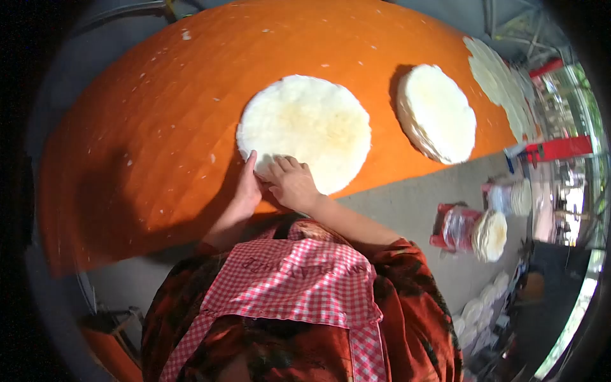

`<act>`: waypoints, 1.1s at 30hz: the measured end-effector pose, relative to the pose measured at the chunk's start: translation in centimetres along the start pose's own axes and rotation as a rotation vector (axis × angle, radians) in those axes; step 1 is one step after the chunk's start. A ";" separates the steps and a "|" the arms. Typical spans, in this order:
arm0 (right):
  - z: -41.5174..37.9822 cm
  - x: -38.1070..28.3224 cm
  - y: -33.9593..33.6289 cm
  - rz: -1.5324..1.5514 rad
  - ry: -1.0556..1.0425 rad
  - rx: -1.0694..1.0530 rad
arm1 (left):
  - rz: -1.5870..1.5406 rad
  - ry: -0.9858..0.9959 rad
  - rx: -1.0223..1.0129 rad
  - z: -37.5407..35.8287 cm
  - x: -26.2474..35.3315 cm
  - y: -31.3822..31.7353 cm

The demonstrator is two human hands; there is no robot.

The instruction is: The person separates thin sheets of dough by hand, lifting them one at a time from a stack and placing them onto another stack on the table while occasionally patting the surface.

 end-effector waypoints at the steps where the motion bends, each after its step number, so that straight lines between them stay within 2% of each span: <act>1: -1.8 2.8 1.0 0.213 0.173 -0.156 | 0.125 0.051 0.012 -1.2 1.5 2.4; 3: -6.7 7.3 3.6 0.647 0.492 -0.458 | 0.104 0.079 -0.077 -0.1 1.1 2.4; 5: -11.9 10.3 7.2 1.418 0.851 -0.484 | 0.034 0.030 0.006 0.5 0.9 1.8; 6: -13.1 10.9 8.9 1.853 0.723 -0.329 | 0.039 -0.015 0.064 0.4 0.9 1.5; 8: -11.6 11.6 7.6 2.145 0.542 0.057 | 0.040 -0.099 0.154 0.4 0.7 0.2; 9: -11.1 12.9 6.1 2.255 0.419 0.285 | 0.019 -0.057 0.072 -1.4 1.8 2.8; 10: -10.1 14.9 6.6 2.301 0.146 0.214 | 0.022 -0.081 0.096 -2.4 1.8 2.8; 11: -9.4 15.5 6.0 2.324 0.338 0.404 | 0.007 -0.054 -0.047 -1.9 0.9 1.5; 12: -8.2 17.1 7.0 2.256 0.326 0.401 | 0.303 -0.096 -0.124 -1.6 -0.7 -2.9; 14: -7.2 18.7 7.6 2.079 0.399 0.411 | 0.233 -0.148 -0.107 -2.0 -0.6 -2.7; 15: -7.3 19.2 6.5 1.956 0.467 0.433 | -0.133 -0.158 -0.030 -2.2 -0.6 -1.8; 16: -7.2 19.7 4.9 1.832 0.535 0.455 | -0.177 -0.109 -0.031 -2.0 0.6 0.0; 19: -5.2 22.4 -3.1 1.647 0.442 0.360 | -0.032 -0.074 -0.036 0.8 1.8 -0.3; 20: -5.0 23.0 -8.4 1.402 0.430 0.351 | 0.022 -0.027 0.024 0.7 3.3 4.2; 21: -5.0 24.3 -13.0 1.161 0.421 0.336 | 0.036 0.022 -0.005 1.6 4.7 8.0; 23: -4.4 29.9 -18.4 1.021 0.270 0.395 | 0.040 0.098 -0.080 4.6 6.6 14.5; 24: -5.6 32.0 -21.7 1.076 0.192 0.575 | 0.084 0.139 -0.151 5.6 7.5 19.2; 25: -9.0 31.7 -27.1 0.893 0.401 0.476 | 0.171 0.189 -0.235 6.2 8.1 24.4; 28: -16.3 37.4 -33.2 1.115 0.228 0.671 | 0.241 0.266 -0.386 8.2 6.4 37.2; 29: -18.7 39.9 -33.7 1.304 0.091 0.724 | 0.252 0.284 -0.434 9.2 5.0 40.1; 30: -21.3 41.9 -34.1 1.368 0.040 0.788 | 0.227 0.284 -0.457 11.0 3.1 41.9; 33: -27.1 48.1 -30.9 1.385 0.184 0.823 | 0.220 0.242 -0.500 15.4 -4.1 45.4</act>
Point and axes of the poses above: each hand's wrist, its own z-axis towards the middle knuckle, its own y-axis out of the palm, x = y × z, the point moved 7 cm from there along z, towards the middle knuckle, and after that the axes turned 15 degrees about -x, right-handed, at the moved point
